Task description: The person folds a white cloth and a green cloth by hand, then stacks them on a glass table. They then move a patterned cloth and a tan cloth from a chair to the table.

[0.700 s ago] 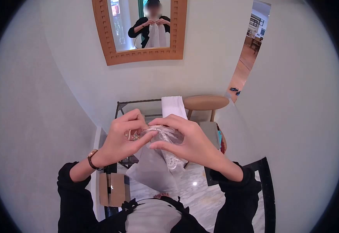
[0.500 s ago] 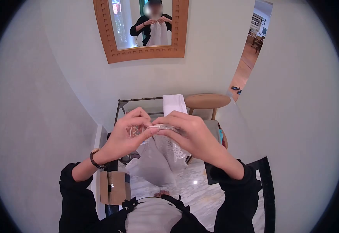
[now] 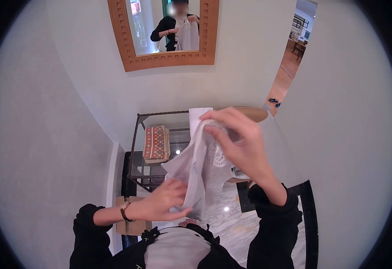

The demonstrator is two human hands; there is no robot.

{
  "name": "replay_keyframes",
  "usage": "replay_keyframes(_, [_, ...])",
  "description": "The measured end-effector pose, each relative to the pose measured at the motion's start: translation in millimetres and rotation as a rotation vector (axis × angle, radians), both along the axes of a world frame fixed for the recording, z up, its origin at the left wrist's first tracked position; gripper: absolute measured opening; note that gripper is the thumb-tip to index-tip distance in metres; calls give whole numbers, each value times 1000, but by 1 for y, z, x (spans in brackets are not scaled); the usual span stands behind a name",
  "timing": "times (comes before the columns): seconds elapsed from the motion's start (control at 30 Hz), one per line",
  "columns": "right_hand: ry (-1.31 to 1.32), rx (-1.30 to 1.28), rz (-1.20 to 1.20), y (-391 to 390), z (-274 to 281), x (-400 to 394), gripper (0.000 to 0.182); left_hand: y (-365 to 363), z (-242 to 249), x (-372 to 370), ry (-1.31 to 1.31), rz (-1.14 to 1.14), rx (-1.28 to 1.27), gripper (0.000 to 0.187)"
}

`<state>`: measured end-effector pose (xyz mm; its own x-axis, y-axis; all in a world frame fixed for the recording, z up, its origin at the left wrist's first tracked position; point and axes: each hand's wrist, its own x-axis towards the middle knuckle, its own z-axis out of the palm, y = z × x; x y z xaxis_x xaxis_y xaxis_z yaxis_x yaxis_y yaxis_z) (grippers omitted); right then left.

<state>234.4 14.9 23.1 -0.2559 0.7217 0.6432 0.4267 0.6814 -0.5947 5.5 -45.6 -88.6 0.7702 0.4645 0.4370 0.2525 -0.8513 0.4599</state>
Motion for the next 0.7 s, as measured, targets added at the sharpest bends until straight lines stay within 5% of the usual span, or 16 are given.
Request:
replay_keyframes(0.2, [232,132,-189,27,2,40,18,-2,-89,-41,557,-194,-723,41])
replay_keyframes(0.37, [320,60,-269,44,-9,86,18,-7,-46,-103,388,-3,-173,42])
replay_keyframes(0.43, [309,7,-300,46,-14,101,20,-27,9,-108,673,369,77,35])
replay_keyframes(0.7, [317,-139,-322,59,-14,145,22,-29,95,-135,442,747,451,22])
